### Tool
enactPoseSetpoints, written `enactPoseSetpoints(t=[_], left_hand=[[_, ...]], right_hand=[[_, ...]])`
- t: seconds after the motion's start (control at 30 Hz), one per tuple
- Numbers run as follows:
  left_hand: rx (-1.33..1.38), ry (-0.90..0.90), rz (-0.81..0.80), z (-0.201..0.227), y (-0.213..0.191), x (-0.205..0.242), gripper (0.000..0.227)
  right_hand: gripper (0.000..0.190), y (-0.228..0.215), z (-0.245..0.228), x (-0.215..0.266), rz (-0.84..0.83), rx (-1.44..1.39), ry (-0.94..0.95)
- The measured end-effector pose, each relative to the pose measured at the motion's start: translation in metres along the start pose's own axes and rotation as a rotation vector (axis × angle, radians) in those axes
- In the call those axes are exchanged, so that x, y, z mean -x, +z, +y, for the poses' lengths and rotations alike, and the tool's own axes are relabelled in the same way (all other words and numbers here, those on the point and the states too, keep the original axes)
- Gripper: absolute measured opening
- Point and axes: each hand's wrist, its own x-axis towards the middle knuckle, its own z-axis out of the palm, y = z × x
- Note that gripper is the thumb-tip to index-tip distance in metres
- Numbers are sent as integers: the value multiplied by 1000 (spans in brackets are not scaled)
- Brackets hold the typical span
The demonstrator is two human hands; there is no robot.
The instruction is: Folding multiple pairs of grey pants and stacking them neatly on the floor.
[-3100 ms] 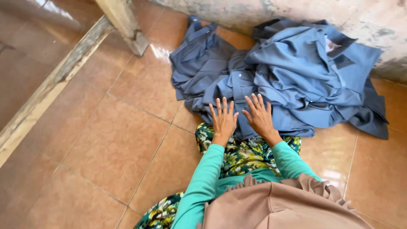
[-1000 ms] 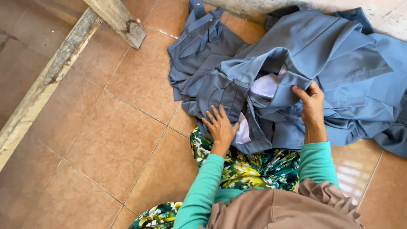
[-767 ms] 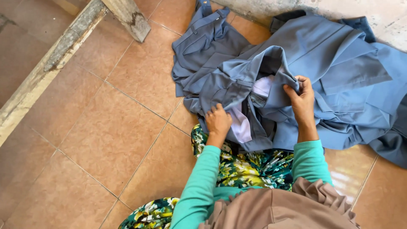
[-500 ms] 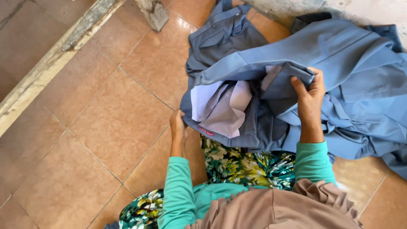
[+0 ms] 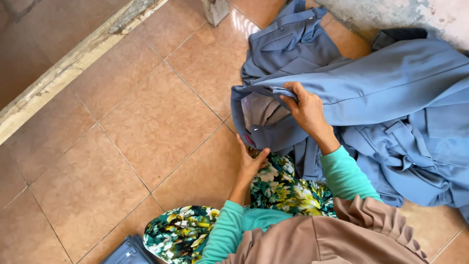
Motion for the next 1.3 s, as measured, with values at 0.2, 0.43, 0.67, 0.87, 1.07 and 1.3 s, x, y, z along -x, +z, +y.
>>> enactPoseSetpoints(t=[0.2, 0.43, 0.67, 0.87, 1.07, 1.3], left_hand=[[-436, 181, 257, -48, -13, -70, 48], [157, 382, 342, 38, -80, 8, 35], [585, 127, 638, -128, -185, -58, 67], [873, -45, 750, -214, -197, -82, 73], [938, -2, 757, -215, -197, -81, 53], [1015, -144, 547, -182, -164, -65, 100]], right_hand=[[27, 8, -6, -24, -14, 156, -133], [24, 48, -84, -40, 178, 118, -460], [30, 235, -65, 71, -337, 175, -498], [20, 260, -62, 93, -342, 201, -496], [33, 248, -93, 94, -269, 206, -626], [50, 274, -35, 165, -686, 461, -466]])
